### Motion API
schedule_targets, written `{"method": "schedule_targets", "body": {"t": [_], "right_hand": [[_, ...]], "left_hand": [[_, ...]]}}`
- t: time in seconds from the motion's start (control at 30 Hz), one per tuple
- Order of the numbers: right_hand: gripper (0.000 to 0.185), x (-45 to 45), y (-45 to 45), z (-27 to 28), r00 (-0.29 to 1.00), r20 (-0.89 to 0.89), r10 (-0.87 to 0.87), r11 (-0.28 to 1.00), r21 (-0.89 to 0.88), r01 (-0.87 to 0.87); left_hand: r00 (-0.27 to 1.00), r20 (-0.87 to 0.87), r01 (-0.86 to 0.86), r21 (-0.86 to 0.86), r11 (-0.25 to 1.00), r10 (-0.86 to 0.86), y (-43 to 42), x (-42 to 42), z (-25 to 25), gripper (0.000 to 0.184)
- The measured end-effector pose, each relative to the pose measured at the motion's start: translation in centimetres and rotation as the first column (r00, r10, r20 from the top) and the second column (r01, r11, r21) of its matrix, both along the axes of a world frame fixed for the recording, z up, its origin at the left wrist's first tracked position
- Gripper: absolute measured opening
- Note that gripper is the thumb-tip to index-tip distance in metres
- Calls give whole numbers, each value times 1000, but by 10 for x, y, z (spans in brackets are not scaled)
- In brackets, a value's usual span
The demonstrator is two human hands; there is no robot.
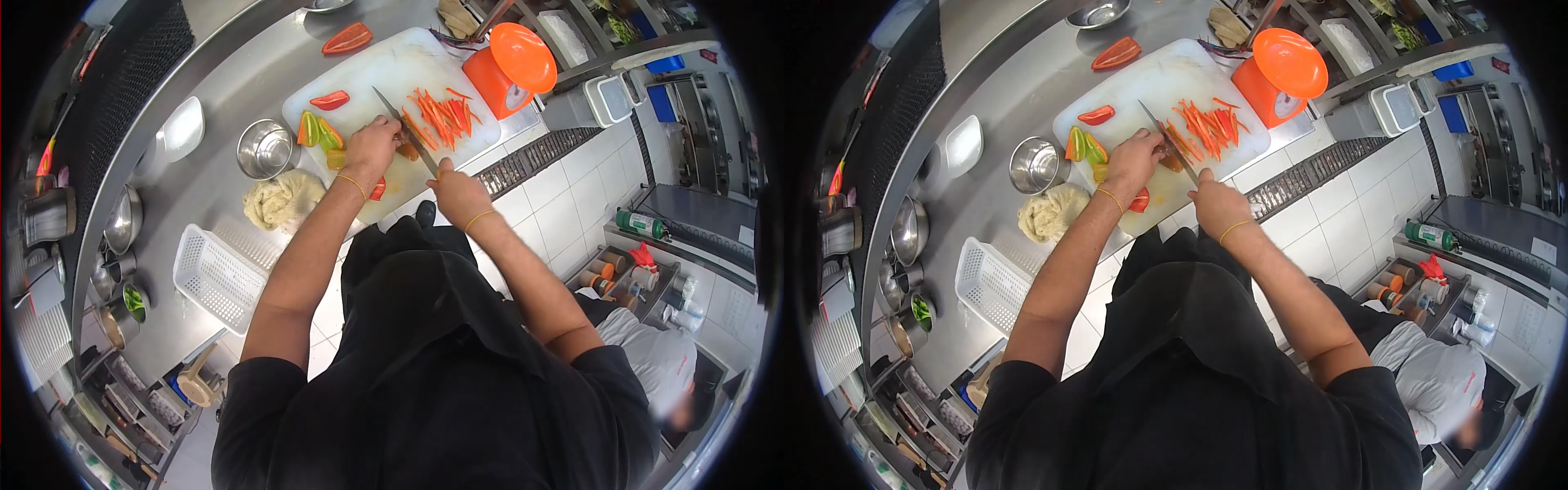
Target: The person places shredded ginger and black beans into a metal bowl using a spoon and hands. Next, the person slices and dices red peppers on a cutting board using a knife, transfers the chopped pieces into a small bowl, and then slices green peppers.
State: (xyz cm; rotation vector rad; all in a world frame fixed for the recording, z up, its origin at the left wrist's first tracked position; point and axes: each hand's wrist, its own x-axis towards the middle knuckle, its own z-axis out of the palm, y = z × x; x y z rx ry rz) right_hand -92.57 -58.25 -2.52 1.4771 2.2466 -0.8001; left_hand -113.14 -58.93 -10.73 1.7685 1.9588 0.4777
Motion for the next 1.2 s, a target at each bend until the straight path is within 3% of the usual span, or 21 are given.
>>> {"method": "schedule_targets", "body": {"t": [0.07, 0.2, 0.33, 0.47, 0.63, 0.77, 0.87, 1.0, 1.1, 1.2], "right_hand": [[37, -5, -8, -34, 997, -1, -72, 997, -8, 72], [39, -13, 18, -19, 992, -121, 18, 999, 42, -13], [39, -1, -8, 0, 1000, -7, -4, 1000, -17, 3], [41, -18, 4, -40, 995, -91, -37, 998, 54, 42], [42, -7, -3, 8, 1000, 3, 25, 998, -49, -25], [40, -23, -11, -36, 994, -52, -99, 995, -1, 99], [40, -31, 10, -16, 995, -99, -29, 1000, -8, 29], [41, -15, -18, 21, 999, 31, -37, 998, -50, 39], [42, -23, -26, -31, 994, -26, -106, 994, -16, 106], [42, -34, -8, -28, 995, -77, -56, 998, 27, 59]], "left_hand": [[1000, -6, 16, 38, 999, -16, -2, 0, -4, 22], [1000, -6, 23, 33, 999, -23, -6, 1, 0, 22], [1000, -16, 10, 42, 999, -9, -5, 0, -6, 22], [999, -31, 33, 47, 998, -32, -5, -2, -8, 20], [1000, 25, 4, 46, 999, -5, -6, -3, -7, 17], [1000, 5, 17, 57, 998, -17, -10, -4, -9, 19], [999, -1, 33, 20, 999, -33, -10, -5, -3, 19], [999, 29, 42, 14, 999, -43, -11, -9, -8, 20], [998, 14, 58, 24, 998, -59, -14, -9, -5, 20], [997, 8, 78, 24, 997, -78, -14, -13, -6, 19]]}}
